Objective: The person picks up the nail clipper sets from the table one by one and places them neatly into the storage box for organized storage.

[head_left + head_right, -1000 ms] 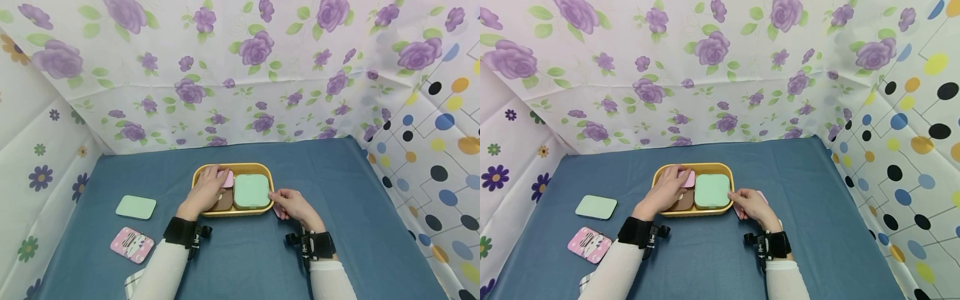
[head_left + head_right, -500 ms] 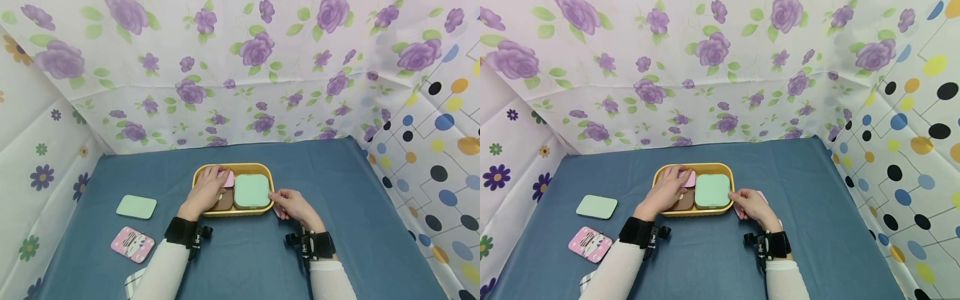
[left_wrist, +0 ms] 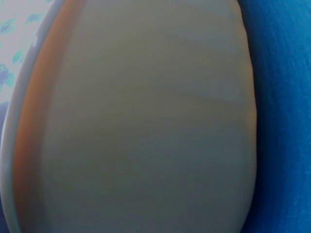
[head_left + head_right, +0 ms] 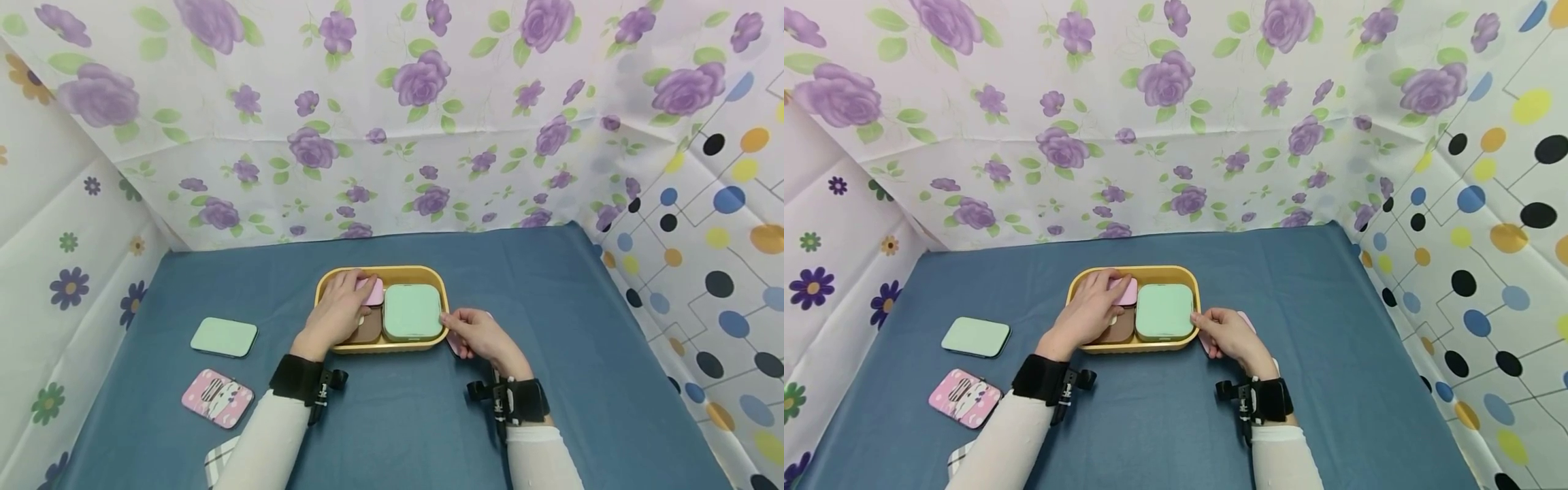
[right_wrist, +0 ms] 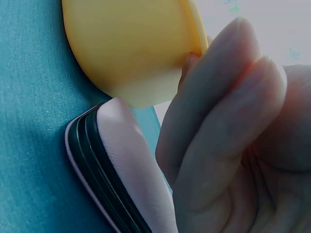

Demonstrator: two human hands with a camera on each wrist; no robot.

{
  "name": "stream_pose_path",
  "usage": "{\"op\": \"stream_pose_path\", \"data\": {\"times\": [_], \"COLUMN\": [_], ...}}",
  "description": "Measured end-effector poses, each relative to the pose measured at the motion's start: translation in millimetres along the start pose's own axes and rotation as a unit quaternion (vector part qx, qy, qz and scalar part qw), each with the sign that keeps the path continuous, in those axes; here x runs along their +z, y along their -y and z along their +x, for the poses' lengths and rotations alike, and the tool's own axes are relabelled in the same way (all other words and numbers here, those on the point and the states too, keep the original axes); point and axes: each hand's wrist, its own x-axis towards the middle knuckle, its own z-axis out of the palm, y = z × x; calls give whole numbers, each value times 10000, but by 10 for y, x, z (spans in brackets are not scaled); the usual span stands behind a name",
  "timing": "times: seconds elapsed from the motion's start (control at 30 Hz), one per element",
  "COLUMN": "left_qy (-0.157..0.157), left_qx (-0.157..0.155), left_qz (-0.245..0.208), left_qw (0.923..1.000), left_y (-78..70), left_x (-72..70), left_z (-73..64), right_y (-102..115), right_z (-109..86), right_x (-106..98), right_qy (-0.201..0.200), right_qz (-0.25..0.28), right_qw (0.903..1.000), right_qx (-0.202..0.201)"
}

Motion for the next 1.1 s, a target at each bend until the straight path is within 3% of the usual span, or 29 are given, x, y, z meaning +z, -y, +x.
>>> {"op": "stream_pose_path", "data": {"times": [0.63, 1.1], "left_qy": [98, -173], "left_qx": [-160, -99], "left_qz": [-281, -673], "left_qw": [9994, 9975], "left_y": [1, 18], "left_x": [-12, -18], "left_z": [-7, -33], "right_y": [-8, -10], "right_z": [16, 6], "right_x": [-10, -6], "right_qy": [71, 18], "right_qz": [85, -42], "right_qw": [9999, 10000], "right_qx": [89, -9]}}
